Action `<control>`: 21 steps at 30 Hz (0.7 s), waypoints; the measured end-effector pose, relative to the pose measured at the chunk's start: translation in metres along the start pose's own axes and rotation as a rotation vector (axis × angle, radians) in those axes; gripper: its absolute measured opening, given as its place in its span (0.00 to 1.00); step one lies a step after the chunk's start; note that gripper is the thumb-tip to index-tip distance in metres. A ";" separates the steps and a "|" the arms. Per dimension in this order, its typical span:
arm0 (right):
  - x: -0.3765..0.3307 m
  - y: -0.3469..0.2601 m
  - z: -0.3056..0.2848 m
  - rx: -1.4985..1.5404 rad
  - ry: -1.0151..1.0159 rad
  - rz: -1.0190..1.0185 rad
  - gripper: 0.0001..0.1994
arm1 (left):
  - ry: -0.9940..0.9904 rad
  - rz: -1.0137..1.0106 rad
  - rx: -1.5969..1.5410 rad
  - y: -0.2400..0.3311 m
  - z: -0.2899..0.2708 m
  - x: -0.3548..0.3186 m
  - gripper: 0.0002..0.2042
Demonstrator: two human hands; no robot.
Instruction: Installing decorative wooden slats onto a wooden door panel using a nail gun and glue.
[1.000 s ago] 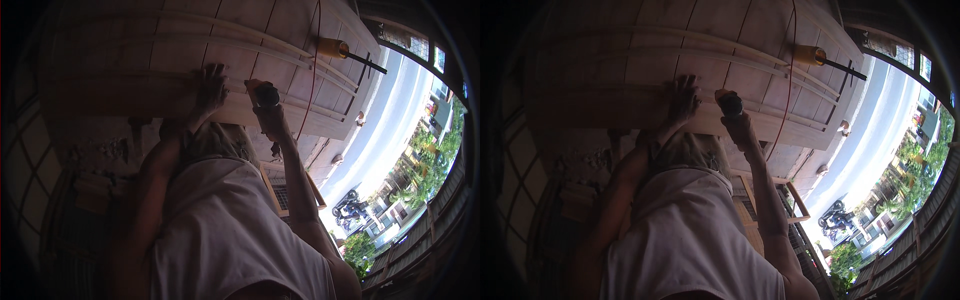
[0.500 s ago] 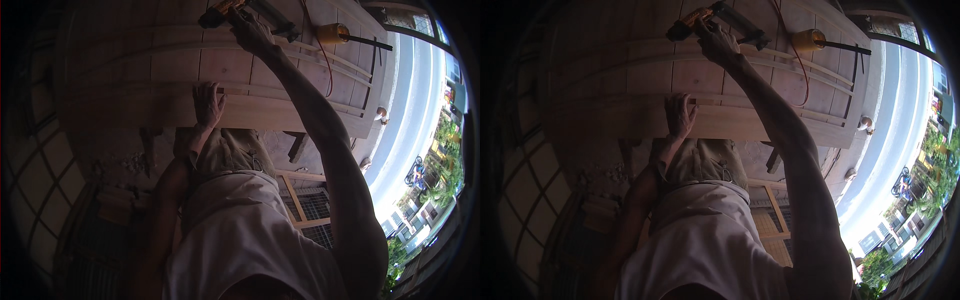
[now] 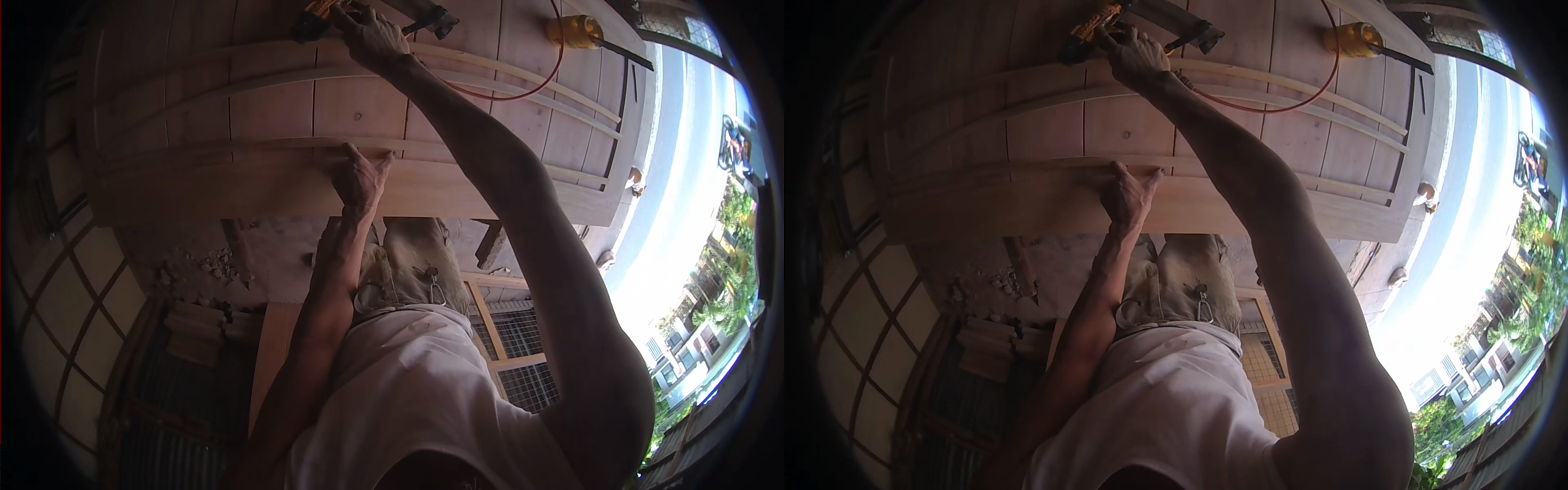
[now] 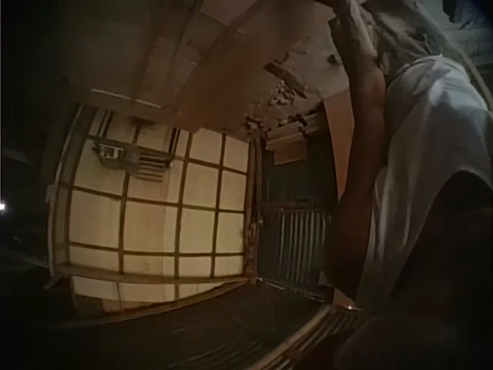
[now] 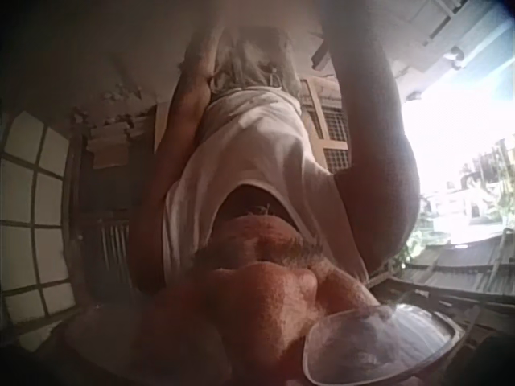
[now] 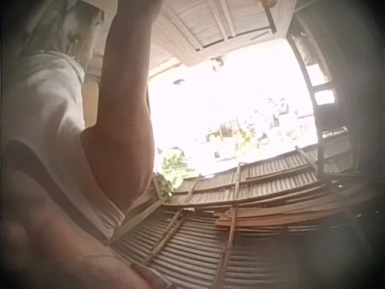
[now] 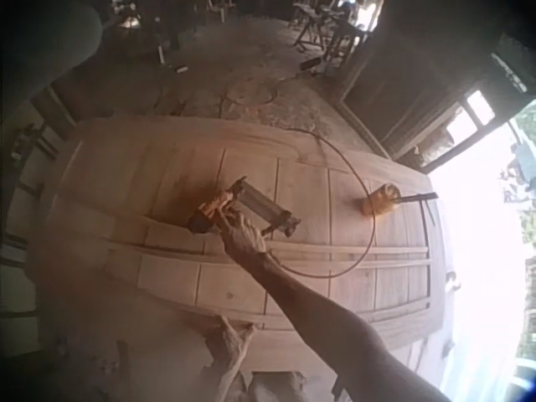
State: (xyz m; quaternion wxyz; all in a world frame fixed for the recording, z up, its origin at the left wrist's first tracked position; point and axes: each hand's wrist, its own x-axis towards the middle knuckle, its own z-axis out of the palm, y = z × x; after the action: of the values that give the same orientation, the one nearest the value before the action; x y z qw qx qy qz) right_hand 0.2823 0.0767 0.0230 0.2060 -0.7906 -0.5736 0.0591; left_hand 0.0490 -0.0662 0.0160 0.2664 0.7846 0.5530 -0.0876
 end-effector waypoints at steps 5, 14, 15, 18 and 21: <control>-0.015 -0.014 0.021 0.083 -0.001 0.136 0.34 | -0.072 -0.023 -0.027 0.008 -0.011 -0.005 0.41; -0.006 -0.041 0.000 0.029 -0.146 0.278 0.34 | -0.371 0.214 -0.389 -0.021 -0.055 -0.039 0.36; -0.012 -0.035 -0.009 -0.037 -0.047 0.251 0.28 | -0.396 0.247 -0.373 -0.019 -0.054 -0.043 0.36; -0.048 -0.055 -0.053 0.227 0.035 0.185 0.23 | -0.318 0.327 -0.350 -0.031 -0.062 -0.053 0.37; -0.147 -0.050 -0.118 0.398 -0.031 0.398 0.20 | -0.160 0.270 -0.300 0.004 -0.056 -0.044 0.38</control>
State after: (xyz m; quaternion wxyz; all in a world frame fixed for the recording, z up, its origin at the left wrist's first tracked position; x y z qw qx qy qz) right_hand 0.2281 -0.0778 0.1284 0.3326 -0.8307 -0.3873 0.2221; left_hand 0.0276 -0.0750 0.0838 0.4324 0.7937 0.4269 -0.0296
